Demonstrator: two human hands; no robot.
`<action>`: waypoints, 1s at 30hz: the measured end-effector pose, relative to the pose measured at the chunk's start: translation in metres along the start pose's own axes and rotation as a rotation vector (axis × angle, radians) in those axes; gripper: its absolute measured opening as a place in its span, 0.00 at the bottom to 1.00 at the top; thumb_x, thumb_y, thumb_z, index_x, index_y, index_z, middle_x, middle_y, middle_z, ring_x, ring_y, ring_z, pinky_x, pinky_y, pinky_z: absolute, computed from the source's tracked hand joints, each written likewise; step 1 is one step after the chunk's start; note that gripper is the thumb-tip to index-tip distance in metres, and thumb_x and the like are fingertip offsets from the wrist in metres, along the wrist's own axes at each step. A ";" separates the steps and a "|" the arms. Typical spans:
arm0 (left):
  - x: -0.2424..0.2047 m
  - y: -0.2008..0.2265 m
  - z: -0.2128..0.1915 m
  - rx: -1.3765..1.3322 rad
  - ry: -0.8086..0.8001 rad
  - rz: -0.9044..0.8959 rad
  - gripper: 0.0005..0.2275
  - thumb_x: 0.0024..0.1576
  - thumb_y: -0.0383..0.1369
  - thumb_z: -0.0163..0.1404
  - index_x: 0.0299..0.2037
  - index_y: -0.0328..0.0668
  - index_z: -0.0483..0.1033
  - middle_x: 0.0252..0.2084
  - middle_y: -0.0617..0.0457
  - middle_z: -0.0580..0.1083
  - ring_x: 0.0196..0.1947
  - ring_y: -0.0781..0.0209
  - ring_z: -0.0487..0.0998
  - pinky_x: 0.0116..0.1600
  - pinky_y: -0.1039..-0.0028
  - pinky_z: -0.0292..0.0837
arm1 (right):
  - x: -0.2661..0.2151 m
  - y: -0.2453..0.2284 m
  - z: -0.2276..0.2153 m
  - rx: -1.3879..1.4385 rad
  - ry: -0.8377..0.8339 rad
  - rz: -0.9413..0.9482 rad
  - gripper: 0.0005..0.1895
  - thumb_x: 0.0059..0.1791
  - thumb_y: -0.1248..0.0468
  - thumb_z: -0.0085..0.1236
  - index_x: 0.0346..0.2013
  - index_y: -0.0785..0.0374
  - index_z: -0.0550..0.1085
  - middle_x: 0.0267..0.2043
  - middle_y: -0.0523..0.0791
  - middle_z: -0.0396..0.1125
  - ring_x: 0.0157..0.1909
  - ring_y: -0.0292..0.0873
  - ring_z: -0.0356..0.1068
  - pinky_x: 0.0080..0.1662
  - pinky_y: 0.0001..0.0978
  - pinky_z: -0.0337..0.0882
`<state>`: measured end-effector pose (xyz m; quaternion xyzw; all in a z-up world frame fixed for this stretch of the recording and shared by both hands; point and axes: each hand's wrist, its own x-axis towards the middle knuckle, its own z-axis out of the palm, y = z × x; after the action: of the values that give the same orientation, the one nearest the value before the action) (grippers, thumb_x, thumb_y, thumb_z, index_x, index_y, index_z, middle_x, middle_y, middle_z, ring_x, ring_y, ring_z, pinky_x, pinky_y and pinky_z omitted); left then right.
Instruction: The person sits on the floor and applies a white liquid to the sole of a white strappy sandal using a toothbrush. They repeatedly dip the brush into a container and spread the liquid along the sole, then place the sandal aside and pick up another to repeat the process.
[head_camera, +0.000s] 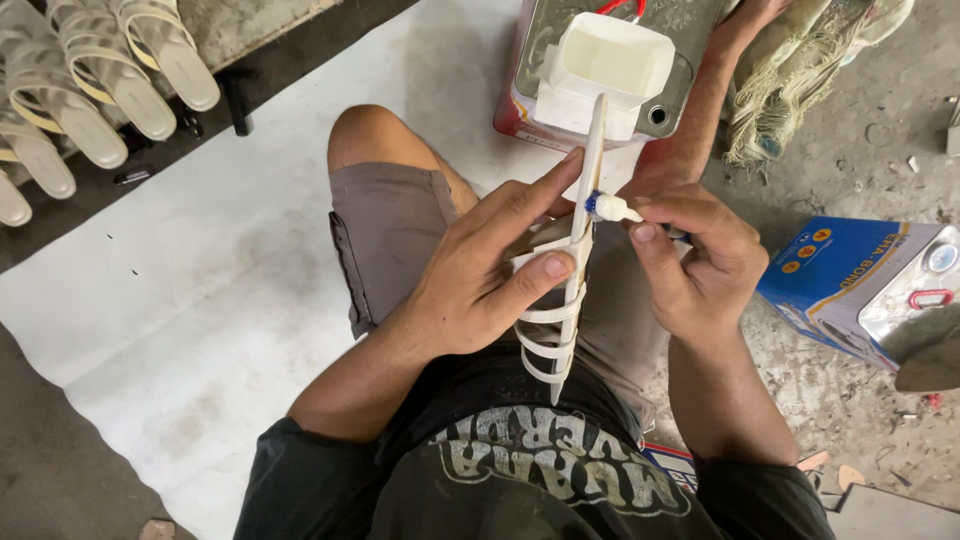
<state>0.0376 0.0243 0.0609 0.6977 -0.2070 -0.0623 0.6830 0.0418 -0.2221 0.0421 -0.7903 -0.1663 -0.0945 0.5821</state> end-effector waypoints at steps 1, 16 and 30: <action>0.000 0.001 0.000 -0.006 0.004 -0.011 0.26 0.73 0.42 0.48 0.76 0.40 0.55 0.55 0.46 0.74 0.53 0.61 0.79 0.60 0.73 0.76 | 0.000 0.000 -0.001 -0.013 -0.003 0.002 0.05 0.58 0.75 0.59 0.48 0.71 0.74 0.43 0.50 0.73 0.43 0.40 0.73 0.47 0.26 0.71; -0.001 -0.003 0.005 -0.130 0.028 -0.064 0.26 0.76 0.47 0.43 0.78 0.46 0.49 0.58 0.46 0.73 0.57 0.60 0.74 0.69 0.69 0.74 | -0.005 0.004 -0.006 -0.126 -0.041 -0.101 0.05 0.54 0.75 0.61 0.44 0.68 0.75 0.40 0.51 0.73 0.39 0.41 0.73 0.43 0.28 0.71; -0.003 -0.007 0.005 -0.118 0.013 -0.079 0.26 0.76 0.47 0.41 0.78 0.46 0.47 0.55 0.46 0.73 0.57 0.61 0.75 0.68 0.69 0.74 | -0.008 -0.006 -0.012 -0.253 -0.047 -0.105 0.05 0.56 0.76 0.61 0.46 0.70 0.75 0.40 0.53 0.74 0.38 0.43 0.75 0.42 0.27 0.72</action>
<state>0.0344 0.0212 0.0527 0.6644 -0.1709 -0.0970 0.7210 0.0323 -0.2331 0.0486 -0.8497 -0.2077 -0.1262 0.4678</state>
